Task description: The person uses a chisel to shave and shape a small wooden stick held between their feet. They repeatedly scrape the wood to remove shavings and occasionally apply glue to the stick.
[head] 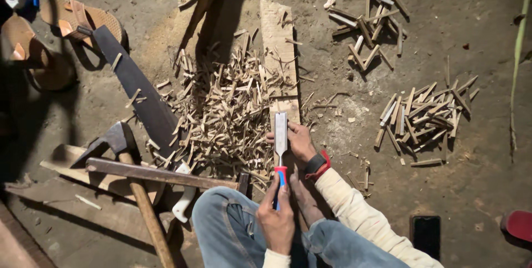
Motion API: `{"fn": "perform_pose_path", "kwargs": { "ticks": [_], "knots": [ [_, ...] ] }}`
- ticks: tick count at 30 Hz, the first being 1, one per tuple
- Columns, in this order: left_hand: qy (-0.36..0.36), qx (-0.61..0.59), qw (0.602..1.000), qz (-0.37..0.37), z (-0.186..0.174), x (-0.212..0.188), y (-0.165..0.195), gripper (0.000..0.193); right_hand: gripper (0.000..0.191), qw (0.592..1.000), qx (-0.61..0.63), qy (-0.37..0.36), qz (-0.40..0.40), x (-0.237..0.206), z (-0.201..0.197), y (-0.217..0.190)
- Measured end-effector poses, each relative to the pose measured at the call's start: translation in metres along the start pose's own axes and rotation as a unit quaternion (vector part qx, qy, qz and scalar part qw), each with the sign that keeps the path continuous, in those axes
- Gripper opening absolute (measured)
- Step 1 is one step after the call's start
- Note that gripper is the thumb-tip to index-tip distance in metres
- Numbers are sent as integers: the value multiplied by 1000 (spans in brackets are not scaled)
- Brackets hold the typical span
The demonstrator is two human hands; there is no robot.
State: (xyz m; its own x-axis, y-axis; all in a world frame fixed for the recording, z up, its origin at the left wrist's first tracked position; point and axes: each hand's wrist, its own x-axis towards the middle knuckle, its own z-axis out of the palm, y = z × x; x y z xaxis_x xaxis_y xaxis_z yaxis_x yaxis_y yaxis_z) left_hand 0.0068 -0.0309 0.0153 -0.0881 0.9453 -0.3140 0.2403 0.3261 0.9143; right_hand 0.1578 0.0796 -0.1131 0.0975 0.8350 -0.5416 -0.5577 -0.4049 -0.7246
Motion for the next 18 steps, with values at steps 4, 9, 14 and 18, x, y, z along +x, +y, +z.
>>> {"fn": "perform_pose_path", "kwargs": {
  "ticks": [4,9,14,18],
  "knots": [
    [-1,19,1000,-3,-1,-5,6,36,34,1000,14,0,-28,2,0,-1],
    [-2,34,999,9,9,25,17,34,32,998,13,-34,-46,5,4,3],
    [-1,41,999,24,2,24,22,36,33,999,0,-21,-41,0,12,-5],
    [-1,81,995,61,7,27,28,37,32,1000,6,1,-28,-1,12,-7]
  ]
}}
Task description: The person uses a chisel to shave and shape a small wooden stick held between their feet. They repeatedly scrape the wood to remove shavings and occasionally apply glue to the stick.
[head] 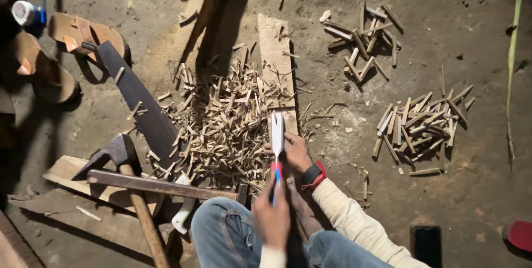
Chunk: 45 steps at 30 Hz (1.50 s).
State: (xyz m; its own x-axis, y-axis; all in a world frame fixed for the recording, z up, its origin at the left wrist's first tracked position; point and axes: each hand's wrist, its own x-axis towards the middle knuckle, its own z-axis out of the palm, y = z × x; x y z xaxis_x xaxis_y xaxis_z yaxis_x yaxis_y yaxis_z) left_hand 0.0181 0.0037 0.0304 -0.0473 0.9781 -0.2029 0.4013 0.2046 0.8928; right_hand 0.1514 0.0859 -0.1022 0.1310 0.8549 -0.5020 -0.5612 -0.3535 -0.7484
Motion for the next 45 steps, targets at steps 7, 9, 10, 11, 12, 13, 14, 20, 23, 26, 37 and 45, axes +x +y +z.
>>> {"fn": "perform_pose_path", "kwargs": {
  "ticks": [7,9,10,11,12,13,14,20,23,26,37,45],
  "knots": [
    [-4,-101,994,-38,-3,8,-17,36,33,999,-35,-14,-37,4,-5,4],
    [28,-152,987,-52,-13,-6,-31,36,34,999,-32,2,-3,6,-8,6],
    [31,-170,979,-103,-16,-15,-39,39,33,999,1,17,48,2,-9,4],
    [33,-189,969,-154,-19,-22,-46,43,33,994,33,32,98,-2,-9,0],
    [36,-209,955,-205,-20,-27,-53,46,33,996,35,22,82,-5,-8,-3],
    [42,-172,972,-155,-22,-32,-59,43,33,997,35,12,68,-10,-7,-7],
    [48,-135,984,-102,-25,-34,-65,40,34,998,36,1,53,-14,-6,-10],
    [65,-75,995,-30,-24,-39,-92,40,43,997,51,41,50,-16,-5,-11],
    [78,-66,994,-36,-18,-41,-112,41,43,997,20,75,27,-19,-12,1],
    [22,-81,996,-7,-12,-39,-142,44,46,997,3,80,-4,-38,-38,1],
    [-31,-58,996,62,10,-26,-220,50,49,920,146,354,-81,-97,-109,-35],
    [-40,-43,994,93,14,-24,-235,50,26,809,-381,372,-249,14,-134,-136]
  ]
}}
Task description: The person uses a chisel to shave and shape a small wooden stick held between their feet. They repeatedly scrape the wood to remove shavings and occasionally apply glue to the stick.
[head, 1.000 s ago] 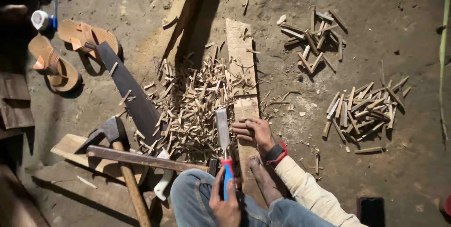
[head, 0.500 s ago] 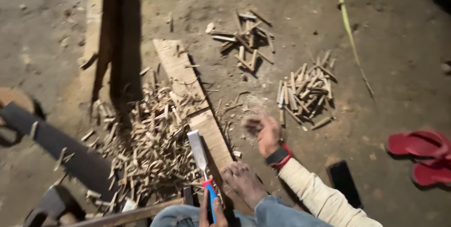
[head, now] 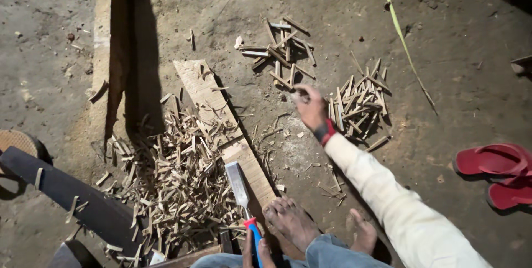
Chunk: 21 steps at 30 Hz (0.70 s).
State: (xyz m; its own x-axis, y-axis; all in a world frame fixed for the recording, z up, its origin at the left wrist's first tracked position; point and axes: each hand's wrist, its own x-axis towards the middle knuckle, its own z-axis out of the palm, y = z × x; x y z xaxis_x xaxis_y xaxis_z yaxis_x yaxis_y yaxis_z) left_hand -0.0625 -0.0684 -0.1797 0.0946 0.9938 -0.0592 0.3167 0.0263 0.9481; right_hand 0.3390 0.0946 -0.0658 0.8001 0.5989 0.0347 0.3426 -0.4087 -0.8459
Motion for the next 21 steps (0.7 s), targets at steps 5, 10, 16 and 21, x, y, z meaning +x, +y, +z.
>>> {"fn": "perform_pose_path", "kwargs": {
  "ticks": [5,10,16,21],
  "knots": [
    [0,8,1000,11,3,0,-5,50,28,965,-166,41,-199,39,19,-18],
    [6,23,999,33,1,1,13,50,13,969,-159,24,-187,34,23,-17],
    [37,27,998,-39,-3,-2,85,45,26,981,92,-171,-24,-61,31,-19],
    [44,58,993,-94,-7,11,137,42,37,883,295,-298,211,-130,53,-26]
  ]
}}
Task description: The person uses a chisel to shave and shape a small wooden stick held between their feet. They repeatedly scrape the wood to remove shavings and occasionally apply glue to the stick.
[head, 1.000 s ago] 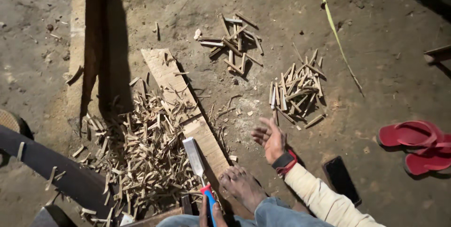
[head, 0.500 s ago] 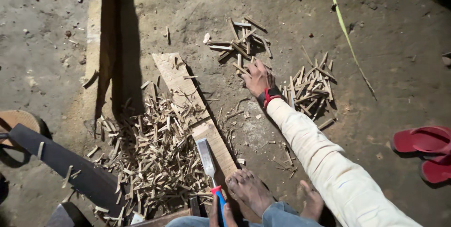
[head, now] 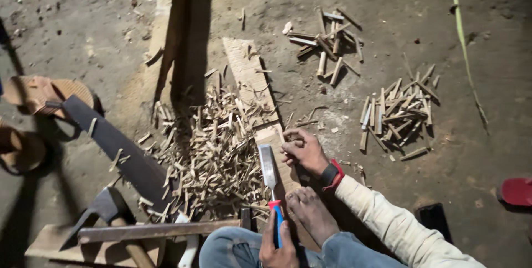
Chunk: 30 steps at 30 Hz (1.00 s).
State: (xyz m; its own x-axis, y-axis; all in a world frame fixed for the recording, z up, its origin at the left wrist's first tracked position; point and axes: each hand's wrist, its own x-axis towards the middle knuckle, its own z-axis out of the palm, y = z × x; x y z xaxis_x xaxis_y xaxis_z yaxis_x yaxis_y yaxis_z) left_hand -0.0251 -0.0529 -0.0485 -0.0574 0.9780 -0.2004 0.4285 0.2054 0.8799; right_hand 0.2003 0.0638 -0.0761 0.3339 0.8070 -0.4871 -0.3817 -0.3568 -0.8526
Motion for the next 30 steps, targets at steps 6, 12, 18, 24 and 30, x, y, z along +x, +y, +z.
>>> {"fn": "perform_pose_path", "kwargs": {
  "ticks": [6,12,18,24,30],
  "knots": [
    [13,-26,999,-35,-5,1,15,41,39,998,54,-24,-15,5,9,8],
    [43,-125,989,-66,-3,-2,3,41,57,992,114,-57,-19,-7,11,7],
    [27,-127,991,-26,-7,-4,-2,40,60,992,101,-33,-64,-6,19,19],
    [12,-111,991,-69,-6,-3,-4,42,50,992,119,-3,-30,6,24,32],
    [-2,-124,992,38,-16,-9,-6,48,57,995,94,6,-41,9,29,43]
  ]
}}
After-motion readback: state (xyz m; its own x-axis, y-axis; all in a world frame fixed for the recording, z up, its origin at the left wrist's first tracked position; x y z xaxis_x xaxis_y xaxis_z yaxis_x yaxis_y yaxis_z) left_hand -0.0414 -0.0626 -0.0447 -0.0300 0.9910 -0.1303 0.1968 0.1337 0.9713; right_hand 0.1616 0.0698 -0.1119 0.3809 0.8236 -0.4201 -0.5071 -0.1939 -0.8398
